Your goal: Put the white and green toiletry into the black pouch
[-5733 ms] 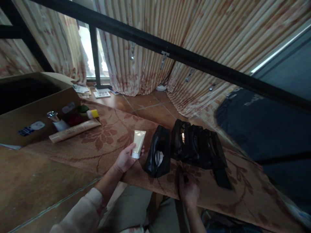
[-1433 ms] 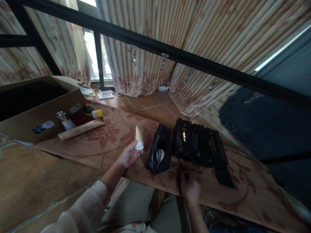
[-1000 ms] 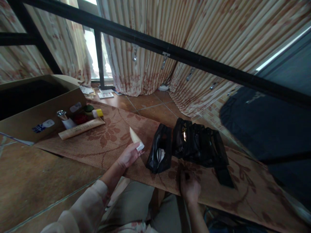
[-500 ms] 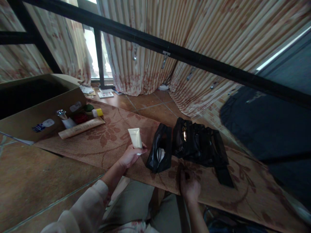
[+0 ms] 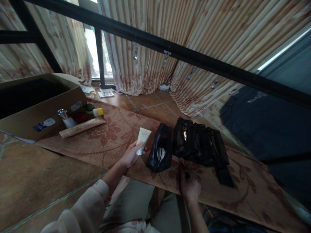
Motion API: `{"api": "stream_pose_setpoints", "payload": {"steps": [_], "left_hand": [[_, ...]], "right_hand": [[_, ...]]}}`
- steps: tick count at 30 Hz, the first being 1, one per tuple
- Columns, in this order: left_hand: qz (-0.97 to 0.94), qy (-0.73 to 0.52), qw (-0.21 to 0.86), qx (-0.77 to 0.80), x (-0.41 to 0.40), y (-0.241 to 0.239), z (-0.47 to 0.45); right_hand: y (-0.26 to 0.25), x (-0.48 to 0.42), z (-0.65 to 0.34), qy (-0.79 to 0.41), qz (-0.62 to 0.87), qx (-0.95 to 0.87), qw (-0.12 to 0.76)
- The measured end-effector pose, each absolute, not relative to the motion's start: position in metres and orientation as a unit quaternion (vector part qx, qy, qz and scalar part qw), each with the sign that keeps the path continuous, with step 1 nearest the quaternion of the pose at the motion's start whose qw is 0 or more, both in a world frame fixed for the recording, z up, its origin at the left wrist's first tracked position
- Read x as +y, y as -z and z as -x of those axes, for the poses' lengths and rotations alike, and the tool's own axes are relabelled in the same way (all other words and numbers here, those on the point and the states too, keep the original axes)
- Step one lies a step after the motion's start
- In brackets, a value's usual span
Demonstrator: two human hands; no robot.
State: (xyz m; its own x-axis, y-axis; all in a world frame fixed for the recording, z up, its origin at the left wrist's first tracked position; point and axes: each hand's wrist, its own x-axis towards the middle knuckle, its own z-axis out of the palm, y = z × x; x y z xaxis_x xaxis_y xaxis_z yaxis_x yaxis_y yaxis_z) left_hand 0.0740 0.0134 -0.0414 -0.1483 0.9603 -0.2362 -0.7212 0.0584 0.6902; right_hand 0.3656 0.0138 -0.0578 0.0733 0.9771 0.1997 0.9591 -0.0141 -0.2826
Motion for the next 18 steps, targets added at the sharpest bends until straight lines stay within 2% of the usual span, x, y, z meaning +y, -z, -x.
{"api": "stream_pose_setpoints", "payload": {"steps": [18], "left_hand": [[-0.216, -0.653, 0.622, 0.373, 0.0122, 0.0441, -0.0735]], "right_hand": [[0.0588, 0.0137, -0.3665, -0.036, 0.717, -0.674, 0.173]]}}
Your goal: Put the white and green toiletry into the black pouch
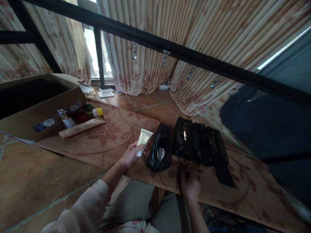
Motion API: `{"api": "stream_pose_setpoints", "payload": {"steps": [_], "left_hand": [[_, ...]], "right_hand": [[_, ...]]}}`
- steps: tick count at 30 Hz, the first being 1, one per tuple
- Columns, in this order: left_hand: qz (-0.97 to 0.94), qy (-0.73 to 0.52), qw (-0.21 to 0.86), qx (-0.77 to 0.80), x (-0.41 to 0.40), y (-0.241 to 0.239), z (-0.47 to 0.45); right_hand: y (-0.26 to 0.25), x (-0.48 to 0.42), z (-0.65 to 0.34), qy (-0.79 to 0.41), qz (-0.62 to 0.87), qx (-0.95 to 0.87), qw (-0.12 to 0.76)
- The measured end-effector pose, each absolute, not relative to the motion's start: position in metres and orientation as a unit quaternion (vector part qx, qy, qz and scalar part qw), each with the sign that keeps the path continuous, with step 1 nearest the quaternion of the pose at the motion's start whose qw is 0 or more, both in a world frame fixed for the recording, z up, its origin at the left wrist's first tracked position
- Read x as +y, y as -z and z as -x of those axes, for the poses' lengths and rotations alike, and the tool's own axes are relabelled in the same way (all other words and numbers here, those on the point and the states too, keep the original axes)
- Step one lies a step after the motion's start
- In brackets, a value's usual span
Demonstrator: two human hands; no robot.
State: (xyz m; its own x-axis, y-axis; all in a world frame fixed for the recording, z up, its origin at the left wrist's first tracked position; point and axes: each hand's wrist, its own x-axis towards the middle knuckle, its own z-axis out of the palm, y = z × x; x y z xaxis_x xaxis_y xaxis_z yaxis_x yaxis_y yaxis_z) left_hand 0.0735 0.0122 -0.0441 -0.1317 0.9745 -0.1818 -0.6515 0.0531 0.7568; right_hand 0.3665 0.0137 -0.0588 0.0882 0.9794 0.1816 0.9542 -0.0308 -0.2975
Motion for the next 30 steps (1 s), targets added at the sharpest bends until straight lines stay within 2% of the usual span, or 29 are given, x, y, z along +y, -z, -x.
{"api": "stream_pose_setpoints", "payload": {"steps": [30], "left_hand": [[-0.228, -0.643, 0.635, 0.361, 0.0129, 0.0509, -0.071]], "right_hand": [[0.0608, 0.0139, -0.3671, -0.04, 0.722, -0.668, 0.173]]}}
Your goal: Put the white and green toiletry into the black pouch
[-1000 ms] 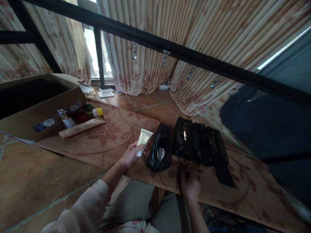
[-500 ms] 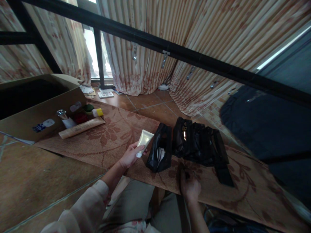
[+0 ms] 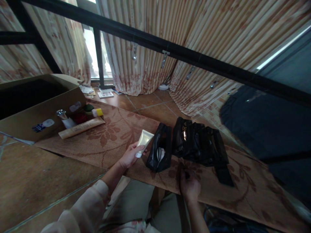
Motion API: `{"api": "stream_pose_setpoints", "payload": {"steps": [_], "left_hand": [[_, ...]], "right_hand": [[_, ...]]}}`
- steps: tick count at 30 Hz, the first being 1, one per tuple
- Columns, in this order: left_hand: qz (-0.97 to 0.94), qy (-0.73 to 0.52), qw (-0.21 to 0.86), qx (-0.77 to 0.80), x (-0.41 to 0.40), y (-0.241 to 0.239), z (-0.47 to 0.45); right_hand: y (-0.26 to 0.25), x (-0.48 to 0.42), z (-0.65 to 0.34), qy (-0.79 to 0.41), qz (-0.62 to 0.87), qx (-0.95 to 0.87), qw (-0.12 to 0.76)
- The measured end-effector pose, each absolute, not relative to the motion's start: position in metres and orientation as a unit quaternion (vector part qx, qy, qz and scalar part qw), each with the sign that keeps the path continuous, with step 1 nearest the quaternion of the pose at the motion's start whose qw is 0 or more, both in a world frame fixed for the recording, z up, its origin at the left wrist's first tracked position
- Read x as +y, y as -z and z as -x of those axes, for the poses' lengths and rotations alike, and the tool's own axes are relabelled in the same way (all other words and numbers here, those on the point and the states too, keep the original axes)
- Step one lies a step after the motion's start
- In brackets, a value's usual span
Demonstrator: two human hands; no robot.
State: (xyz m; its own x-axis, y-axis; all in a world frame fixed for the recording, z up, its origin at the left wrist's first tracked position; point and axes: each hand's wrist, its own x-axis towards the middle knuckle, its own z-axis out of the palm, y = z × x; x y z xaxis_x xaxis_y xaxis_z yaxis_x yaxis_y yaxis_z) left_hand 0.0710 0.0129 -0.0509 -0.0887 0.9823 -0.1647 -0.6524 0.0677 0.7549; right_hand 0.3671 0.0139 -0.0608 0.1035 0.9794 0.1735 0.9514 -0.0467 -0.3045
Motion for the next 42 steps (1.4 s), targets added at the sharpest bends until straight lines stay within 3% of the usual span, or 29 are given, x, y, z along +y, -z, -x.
{"api": "stream_pose_setpoints", "payload": {"steps": [33, 42], "left_hand": [[-0.125, -0.657, 0.648, 0.364, 0.013, 0.045, -0.074], [-0.102, -0.655, 0.686, 0.301, 0.012, 0.037, -0.069]], "right_hand": [[0.061, 0.014, -0.368, -0.043, 0.723, -0.667, 0.172], [0.058, 0.014, -0.366, -0.032, 0.718, -0.672, 0.181]]}}
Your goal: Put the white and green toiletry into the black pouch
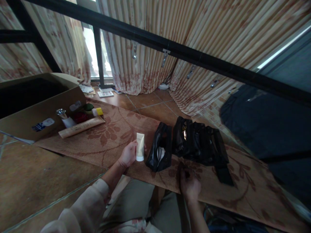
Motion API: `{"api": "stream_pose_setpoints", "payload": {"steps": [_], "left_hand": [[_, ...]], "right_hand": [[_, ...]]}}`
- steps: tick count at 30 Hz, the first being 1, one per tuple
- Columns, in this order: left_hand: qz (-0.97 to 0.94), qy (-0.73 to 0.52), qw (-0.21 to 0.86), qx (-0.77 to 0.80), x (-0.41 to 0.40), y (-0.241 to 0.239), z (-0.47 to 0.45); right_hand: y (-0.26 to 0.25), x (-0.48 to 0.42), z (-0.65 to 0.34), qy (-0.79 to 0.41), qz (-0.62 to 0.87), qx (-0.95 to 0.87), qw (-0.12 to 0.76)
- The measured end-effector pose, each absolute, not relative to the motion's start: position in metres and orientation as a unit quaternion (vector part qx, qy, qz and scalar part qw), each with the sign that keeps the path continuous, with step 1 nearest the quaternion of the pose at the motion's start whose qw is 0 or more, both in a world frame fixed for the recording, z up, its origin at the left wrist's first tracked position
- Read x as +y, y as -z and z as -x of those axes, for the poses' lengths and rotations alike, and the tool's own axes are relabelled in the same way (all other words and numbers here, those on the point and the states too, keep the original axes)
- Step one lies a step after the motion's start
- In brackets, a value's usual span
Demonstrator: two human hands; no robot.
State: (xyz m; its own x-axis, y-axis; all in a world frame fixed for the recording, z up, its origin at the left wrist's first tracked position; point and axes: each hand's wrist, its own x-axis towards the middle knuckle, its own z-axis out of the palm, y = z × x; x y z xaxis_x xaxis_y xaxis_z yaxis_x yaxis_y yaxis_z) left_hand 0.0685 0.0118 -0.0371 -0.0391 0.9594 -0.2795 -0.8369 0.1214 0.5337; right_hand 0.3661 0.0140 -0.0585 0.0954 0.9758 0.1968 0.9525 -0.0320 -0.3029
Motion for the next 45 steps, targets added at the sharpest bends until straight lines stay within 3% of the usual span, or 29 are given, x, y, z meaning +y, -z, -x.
{"api": "stream_pose_setpoints", "payload": {"steps": [11, 22, 45], "left_hand": [[-0.12, -0.665, 0.659, 0.331, 0.012, 0.038, -0.07], [-0.067, -0.645, 0.673, 0.357, 0.015, 0.041, -0.07], [-0.106, -0.704, 0.553, 0.433, 0.016, 0.046, -0.068]], "right_hand": [[0.06, 0.014, -0.367, -0.038, 0.73, -0.666, 0.145], [0.06, 0.015, -0.367, -0.026, 0.716, -0.675, 0.175], [0.058, 0.013, -0.366, -0.032, 0.718, -0.672, 0.181]]}}
